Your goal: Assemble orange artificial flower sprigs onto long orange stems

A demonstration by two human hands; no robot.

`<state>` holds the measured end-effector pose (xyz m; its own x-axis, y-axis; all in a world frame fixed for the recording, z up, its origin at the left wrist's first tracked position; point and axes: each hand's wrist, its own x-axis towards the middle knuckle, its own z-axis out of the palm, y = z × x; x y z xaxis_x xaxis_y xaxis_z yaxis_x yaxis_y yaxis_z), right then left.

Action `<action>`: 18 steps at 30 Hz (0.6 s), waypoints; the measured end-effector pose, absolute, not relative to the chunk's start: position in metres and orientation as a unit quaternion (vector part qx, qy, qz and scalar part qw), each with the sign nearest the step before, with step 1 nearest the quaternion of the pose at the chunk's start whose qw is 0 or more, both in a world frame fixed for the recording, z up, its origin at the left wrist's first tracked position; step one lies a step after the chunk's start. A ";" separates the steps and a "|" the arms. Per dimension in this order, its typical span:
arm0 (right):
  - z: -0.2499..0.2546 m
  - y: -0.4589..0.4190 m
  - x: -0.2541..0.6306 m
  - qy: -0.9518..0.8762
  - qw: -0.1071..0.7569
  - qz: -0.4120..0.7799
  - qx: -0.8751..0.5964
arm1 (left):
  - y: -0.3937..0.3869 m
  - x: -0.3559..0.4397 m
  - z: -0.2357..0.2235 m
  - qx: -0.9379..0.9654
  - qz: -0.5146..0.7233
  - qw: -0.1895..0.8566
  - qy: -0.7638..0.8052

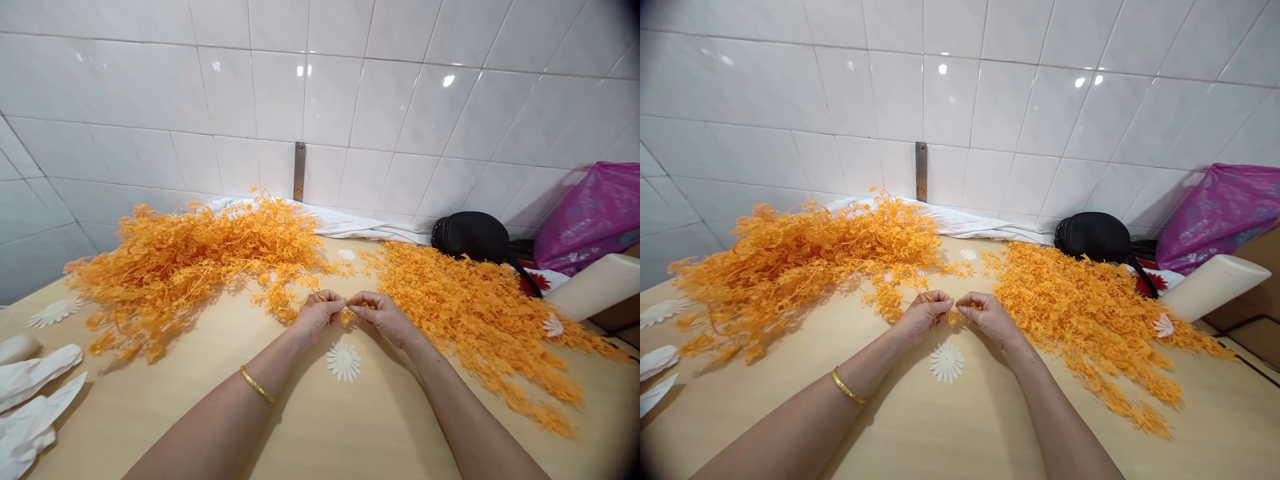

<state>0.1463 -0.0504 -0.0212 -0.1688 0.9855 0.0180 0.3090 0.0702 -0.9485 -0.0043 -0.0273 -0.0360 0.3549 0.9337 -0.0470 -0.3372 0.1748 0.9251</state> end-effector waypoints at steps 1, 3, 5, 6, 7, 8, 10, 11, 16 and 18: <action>-0.022 -0.050 0.146 -0.629 0.383 0.424 -0.527 | -0.027 -0.005 -0.036 0.443 0.459 0.698 0.326; -0.023 -0.049 0.145 -0.648 0.377 0.400 -0.528 | -0.027 -0.005 -0.037 0.433 0.452 0.715 0.312; -0.023 -0.049 0.143 -0.674 0.361 0.401 -0.505 | -0.026 -0.006 -0.037 0.426 0.448 0.726 0.302; -0.023 -0.049 0.143 -0.685 0.353 0.408 -0.491 | -0.026 -0.006 -0.037 0.421 0.447 0.730 0.298; -0.023 -0.050 0.142 -0.689 0.347 0.416 -0.481 | -0.025 -0.006 -0.037 0.415 0.448 0.734 0.296; -0.022 -0.050 0.142 -0.688 0.344 0.424 -0.479 | -0.025 -0.007 -0.037 0.408 0.451 0.737 0.294; -0.021 -0.052 0.143 -0.672 0.339 0.438 -0.492 | -0.023 -0.007 -0.038 0.390 0.463 0.740 0.292; -0.021 -0.053 0.143 -0.662 0.334 0.443 -0.503 | -0.023 -0.007 -0.039 0.380 0.470 0.741 0.291; -0.018 -0.055 0.140 -0.658 0.328 0.434 -0.521 | -0.022 -0.006 -0.040 0.366 0.482 0.742 0.289; -0.018 -0.055 0.139 -0.661 0.329 0.422 -0.526 | -0.022 -0.006 -0.040 0.379 0.477 0.737 0.293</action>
<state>0.1388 -0.0552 -0.0178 -0.2307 0.9730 -0.0088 0.4173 0.0908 -0.9042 -0.0059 -0.0219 -0.0403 0.3736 0.9249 -0.0698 -0.4808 0.2575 0.8382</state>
